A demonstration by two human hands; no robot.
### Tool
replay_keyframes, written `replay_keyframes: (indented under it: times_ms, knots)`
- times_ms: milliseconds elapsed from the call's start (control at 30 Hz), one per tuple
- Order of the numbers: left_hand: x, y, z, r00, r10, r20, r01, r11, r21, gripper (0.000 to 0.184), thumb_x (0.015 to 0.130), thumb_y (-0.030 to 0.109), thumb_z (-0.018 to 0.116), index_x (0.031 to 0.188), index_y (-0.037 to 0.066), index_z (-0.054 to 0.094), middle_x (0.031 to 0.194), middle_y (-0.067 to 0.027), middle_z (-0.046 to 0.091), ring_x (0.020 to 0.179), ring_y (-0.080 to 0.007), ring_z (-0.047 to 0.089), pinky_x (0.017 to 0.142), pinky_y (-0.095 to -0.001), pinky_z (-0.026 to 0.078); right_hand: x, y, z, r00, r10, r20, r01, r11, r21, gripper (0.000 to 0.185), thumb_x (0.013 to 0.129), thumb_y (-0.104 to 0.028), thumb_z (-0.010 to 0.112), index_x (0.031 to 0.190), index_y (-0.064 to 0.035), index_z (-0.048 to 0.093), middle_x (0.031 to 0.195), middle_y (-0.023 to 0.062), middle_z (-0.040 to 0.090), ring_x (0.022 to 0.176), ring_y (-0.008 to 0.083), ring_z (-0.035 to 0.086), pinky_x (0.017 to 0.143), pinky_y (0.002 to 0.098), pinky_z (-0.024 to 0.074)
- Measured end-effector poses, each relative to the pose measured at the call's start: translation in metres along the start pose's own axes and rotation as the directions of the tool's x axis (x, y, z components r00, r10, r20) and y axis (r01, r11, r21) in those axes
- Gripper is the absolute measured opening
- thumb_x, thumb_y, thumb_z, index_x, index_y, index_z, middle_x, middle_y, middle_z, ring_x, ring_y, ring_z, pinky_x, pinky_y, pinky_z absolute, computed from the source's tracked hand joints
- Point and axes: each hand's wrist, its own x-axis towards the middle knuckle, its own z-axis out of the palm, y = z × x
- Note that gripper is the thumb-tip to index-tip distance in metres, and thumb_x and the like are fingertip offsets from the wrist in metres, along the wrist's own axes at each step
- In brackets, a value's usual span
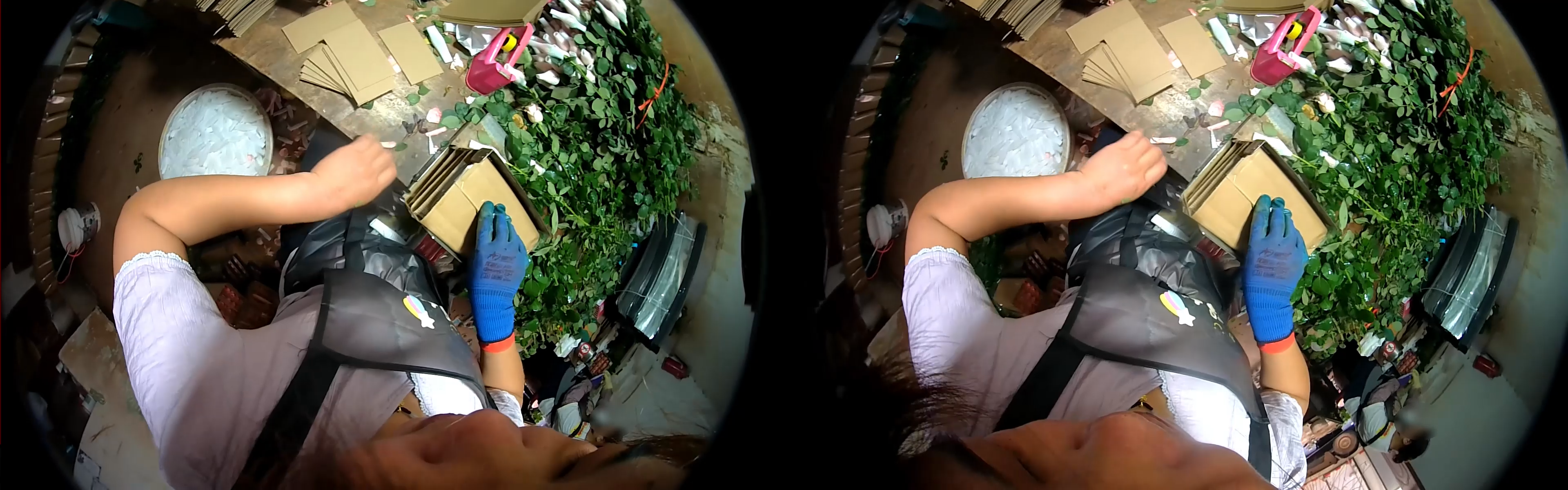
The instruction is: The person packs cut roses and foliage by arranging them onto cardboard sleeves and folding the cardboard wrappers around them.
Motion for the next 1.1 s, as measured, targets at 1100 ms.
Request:
replay_keyframes:
  times_ms: [1100]
  knots:
    - [0.099,-0.058,0.047,0.971,-0.017,-0.237,0.005,0.999,-0.052,0.027,0.078,0.017,0.066,0.102,0.006,0.06,0.093,-0.0137,0.06,0.099,-0.0334,0.058,0.09,-0.0494,0.045,-0.009,0.013,-0.023,0.993,0.067,-0.099,-0.011,0.875,0.485,0.054,0.084,-0.011,0.067,0.137,-0.0049,0.055,0.134,0.016,0.059,0.116,0.0318,0.06,0.092,0.0406,0.0512]
